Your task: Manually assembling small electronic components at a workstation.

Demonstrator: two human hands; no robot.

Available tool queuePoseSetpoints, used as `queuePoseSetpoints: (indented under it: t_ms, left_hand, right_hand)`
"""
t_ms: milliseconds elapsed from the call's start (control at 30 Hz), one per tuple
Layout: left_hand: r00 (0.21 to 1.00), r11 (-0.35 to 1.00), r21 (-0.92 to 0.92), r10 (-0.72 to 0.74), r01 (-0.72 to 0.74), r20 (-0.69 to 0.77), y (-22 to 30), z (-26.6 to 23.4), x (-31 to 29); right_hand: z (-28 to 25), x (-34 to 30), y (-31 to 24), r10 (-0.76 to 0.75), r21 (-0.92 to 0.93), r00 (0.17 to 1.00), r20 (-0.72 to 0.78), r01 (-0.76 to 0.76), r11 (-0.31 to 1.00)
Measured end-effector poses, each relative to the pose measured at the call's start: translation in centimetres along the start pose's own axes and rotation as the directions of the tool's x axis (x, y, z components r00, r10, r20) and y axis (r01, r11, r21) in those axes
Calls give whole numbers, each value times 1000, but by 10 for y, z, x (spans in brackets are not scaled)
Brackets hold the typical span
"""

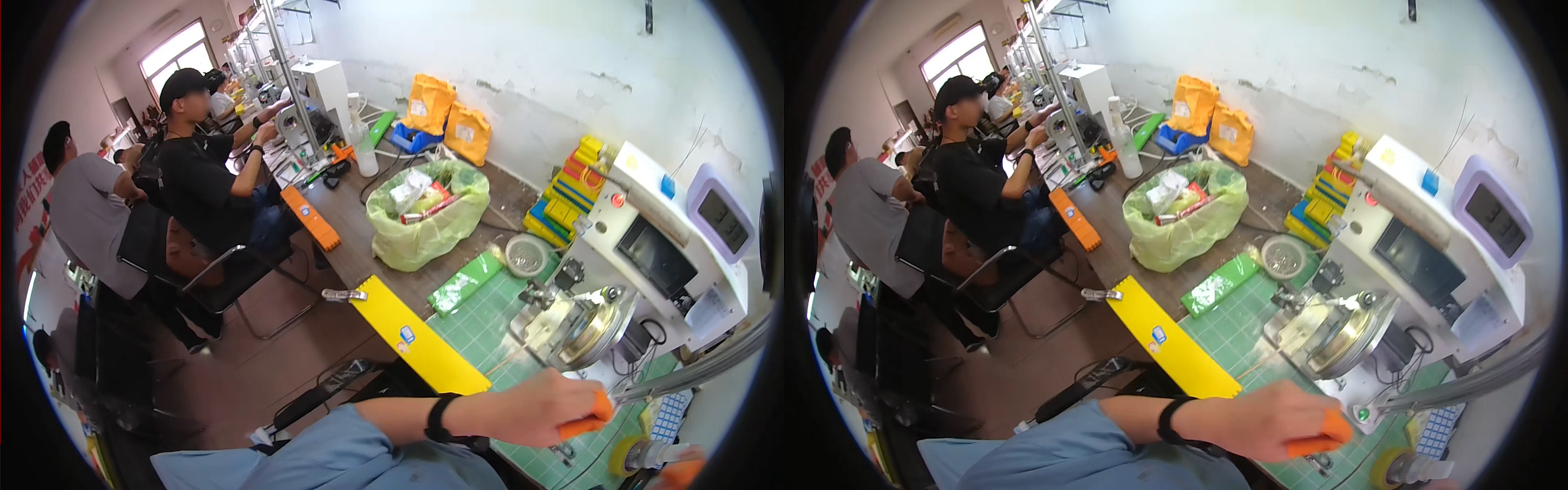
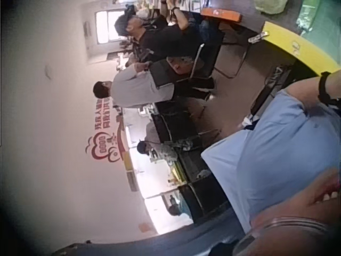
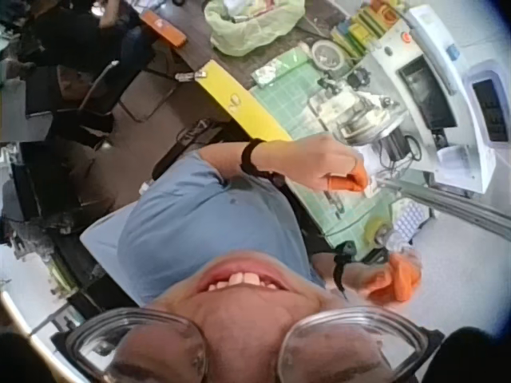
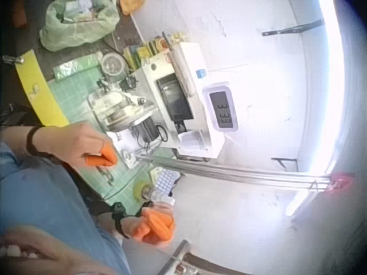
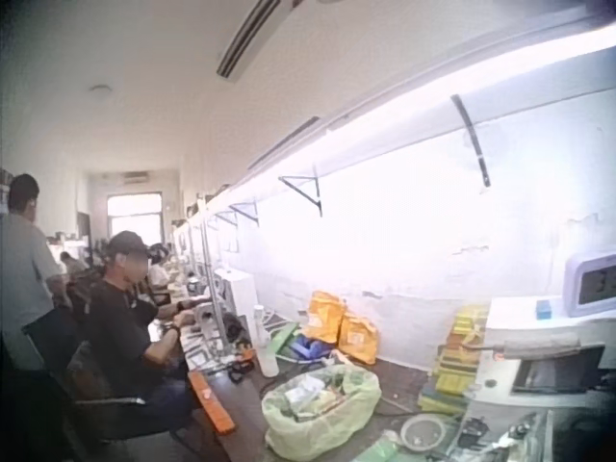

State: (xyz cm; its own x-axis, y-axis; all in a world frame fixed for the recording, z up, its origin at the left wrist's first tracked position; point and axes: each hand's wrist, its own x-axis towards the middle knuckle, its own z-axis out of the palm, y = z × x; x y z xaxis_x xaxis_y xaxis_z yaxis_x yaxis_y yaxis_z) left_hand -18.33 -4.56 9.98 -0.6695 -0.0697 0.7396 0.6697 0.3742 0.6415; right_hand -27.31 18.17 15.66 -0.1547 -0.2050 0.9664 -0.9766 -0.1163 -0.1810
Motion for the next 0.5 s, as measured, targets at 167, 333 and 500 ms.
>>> queuePoseSetpoints:
  t_ms: [167,333,500]
  left_hand:
    - [887,980,198,-70,-25,457,11,-46,-32]
    - [913,948,308,-190,76,361,23,-92,-78]
    - [942,931,349,-207,107,263,19,-111,-73]
  right_hand:
    - [68,43,-62,132,29,818,560,-179,983]
    - [110,26,-29,368,-243,359,858,-347,906]
    - [82,2,-29,383,-128,471,795,-487,864]
